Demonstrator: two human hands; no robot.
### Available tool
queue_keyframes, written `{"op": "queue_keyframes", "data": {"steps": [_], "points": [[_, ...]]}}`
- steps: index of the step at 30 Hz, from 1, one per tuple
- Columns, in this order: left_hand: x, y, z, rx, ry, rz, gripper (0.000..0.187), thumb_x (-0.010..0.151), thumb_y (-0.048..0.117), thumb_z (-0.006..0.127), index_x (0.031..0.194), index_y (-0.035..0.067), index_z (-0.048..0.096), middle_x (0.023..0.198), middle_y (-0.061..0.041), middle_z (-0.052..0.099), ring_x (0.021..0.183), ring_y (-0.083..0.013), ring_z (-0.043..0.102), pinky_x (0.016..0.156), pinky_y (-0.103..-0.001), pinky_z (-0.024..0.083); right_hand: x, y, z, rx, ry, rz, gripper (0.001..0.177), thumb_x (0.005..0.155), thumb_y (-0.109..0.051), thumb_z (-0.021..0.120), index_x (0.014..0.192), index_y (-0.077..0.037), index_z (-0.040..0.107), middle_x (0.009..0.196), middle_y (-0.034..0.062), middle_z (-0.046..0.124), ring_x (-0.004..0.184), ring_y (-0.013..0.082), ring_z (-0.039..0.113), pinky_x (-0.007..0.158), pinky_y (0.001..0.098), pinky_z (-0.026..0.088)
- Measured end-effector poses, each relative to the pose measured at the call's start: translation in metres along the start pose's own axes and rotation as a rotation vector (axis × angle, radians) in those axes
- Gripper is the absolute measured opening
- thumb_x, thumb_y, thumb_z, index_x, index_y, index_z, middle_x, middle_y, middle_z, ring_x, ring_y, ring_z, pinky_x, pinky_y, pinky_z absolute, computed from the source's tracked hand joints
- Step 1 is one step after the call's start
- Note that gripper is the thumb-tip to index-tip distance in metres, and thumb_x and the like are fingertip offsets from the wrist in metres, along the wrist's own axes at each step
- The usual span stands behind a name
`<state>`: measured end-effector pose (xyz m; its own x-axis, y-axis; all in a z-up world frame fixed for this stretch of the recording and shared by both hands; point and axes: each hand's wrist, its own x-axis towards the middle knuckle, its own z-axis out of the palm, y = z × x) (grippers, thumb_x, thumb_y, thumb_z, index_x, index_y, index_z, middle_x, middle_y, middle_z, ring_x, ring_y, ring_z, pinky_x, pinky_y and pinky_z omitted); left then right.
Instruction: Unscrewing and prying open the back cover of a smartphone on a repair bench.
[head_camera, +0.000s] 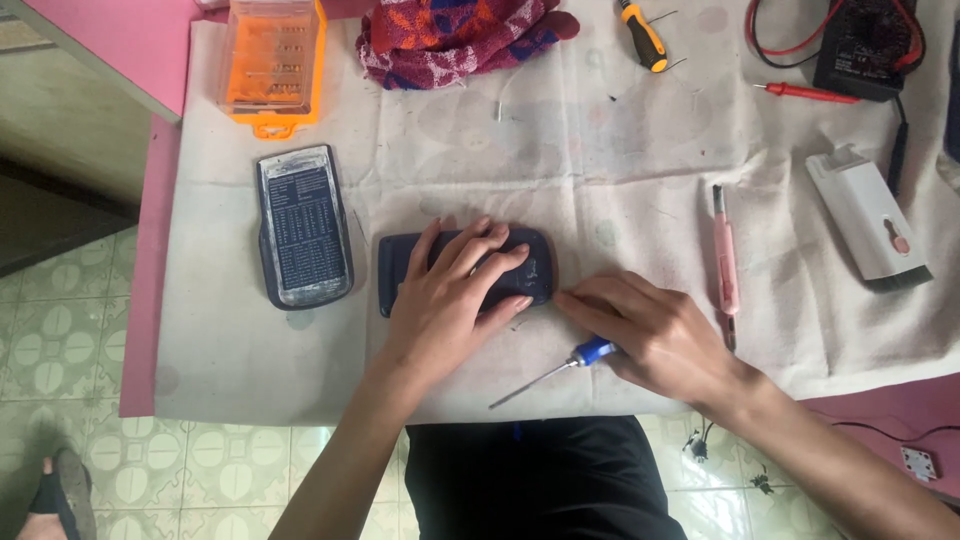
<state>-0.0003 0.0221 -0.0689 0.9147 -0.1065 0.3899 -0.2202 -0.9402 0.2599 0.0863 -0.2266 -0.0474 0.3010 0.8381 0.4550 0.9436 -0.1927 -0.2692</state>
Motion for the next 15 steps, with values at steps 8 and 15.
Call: {"op": "queue_keyframes", "data": {"steps": [8, 15], "points": [[0.007, 0.005, -0.011, -0.025, -0.025, -0.015, 0.040, 0.091, 0.038, 0.077, 0.124, 0.017, 0.067, 0.134, -0.003, 0.064, 0.138, -0.0232, 0.053, 0.120, -0.056, 0.030, -0.026, 0.010, -0.054, 0.344, -0.363, 0.641, 0.058, 0.079, -0.012, 0.076, 0.134, -0.022, 0.062, 0.098, -0.0056, 0.075, 0.087, 0.0076, 0.074, 0.082, 0.0237, 0.056], [0.023, 0.000, -0.022, -0.313, -0.163, -0.112, 0.040, 0.085, 0.034, 0.080, 0.119, 0.016, 0.067, 0.121, -0.006, 0.061, 0.126, -0.0267, 0.059, 0.123, -0.060, 0.018, -0.056, 0.027, -0.109, 0.287, -0.204, 0.911, 0.038, 0.074, -0.014, 0.085, 0.111, -0.017, 0.077, 0.096, -0.0028, 0.082, 0.080, 0.0095, 0.072, 0.077, 0.0232, 0.051]]}}
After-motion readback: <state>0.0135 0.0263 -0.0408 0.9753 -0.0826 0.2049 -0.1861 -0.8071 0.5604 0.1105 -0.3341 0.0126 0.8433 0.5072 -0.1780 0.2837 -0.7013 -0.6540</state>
